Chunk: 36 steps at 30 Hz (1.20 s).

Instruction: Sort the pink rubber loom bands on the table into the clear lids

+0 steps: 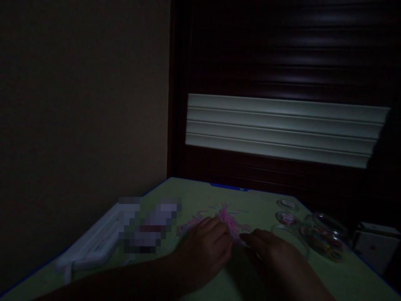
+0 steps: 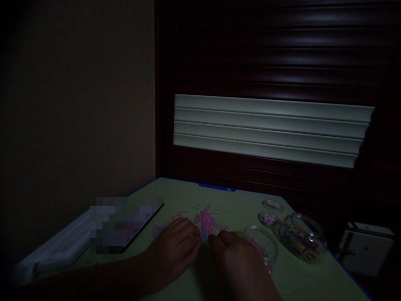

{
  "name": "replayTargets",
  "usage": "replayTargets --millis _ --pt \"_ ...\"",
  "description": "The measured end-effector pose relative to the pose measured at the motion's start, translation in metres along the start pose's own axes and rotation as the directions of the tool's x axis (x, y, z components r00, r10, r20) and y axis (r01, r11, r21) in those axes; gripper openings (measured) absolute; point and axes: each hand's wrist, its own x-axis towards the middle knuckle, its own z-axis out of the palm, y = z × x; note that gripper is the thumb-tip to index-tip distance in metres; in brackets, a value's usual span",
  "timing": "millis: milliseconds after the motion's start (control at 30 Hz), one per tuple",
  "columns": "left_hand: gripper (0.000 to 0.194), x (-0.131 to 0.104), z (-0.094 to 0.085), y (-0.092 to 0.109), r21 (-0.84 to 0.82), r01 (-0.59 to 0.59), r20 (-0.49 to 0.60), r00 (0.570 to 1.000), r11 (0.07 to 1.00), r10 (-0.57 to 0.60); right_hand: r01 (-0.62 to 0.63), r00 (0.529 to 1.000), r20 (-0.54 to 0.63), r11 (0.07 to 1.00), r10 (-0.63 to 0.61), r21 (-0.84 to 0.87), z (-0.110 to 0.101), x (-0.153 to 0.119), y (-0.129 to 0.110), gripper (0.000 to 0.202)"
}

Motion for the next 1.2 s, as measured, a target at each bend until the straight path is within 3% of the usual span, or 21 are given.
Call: replayTargets --millis 367,867,1067,1200 --pt "0.016 0.001 -0.008 0.001 0.046 -0.149 0.033 0.988 0.988 0.148 0.045 0.999 -0.008 0.999 -0.045 -0.015 -0.009 -0.002 -0.004 0.022" --pt "0.014 -0.001 0.002 -0.001 0.012 -0.042 0.005 0.999 0.999 0.042 0.029 0.999 0.033 0.999 -0.028 -0.024 0.003 0.001 0.001 0.03" --pt "0.015 0.0 -0.003 0.001 0.038 -0.096 0.07 0.993 0.995 0.093 0.04 0.999 -0.004 0.997 -0.041 -0.062 -0.003 0.0 0.0 0.024" --pt "0.016 -0.001 -0.001 0.002 0.041 -0.124 0.054 0.991 0.991 0.122 0.032 0.999 -0.017 0.997 -0.033 -0.074 -0.004 0.0 0.0 0.02"
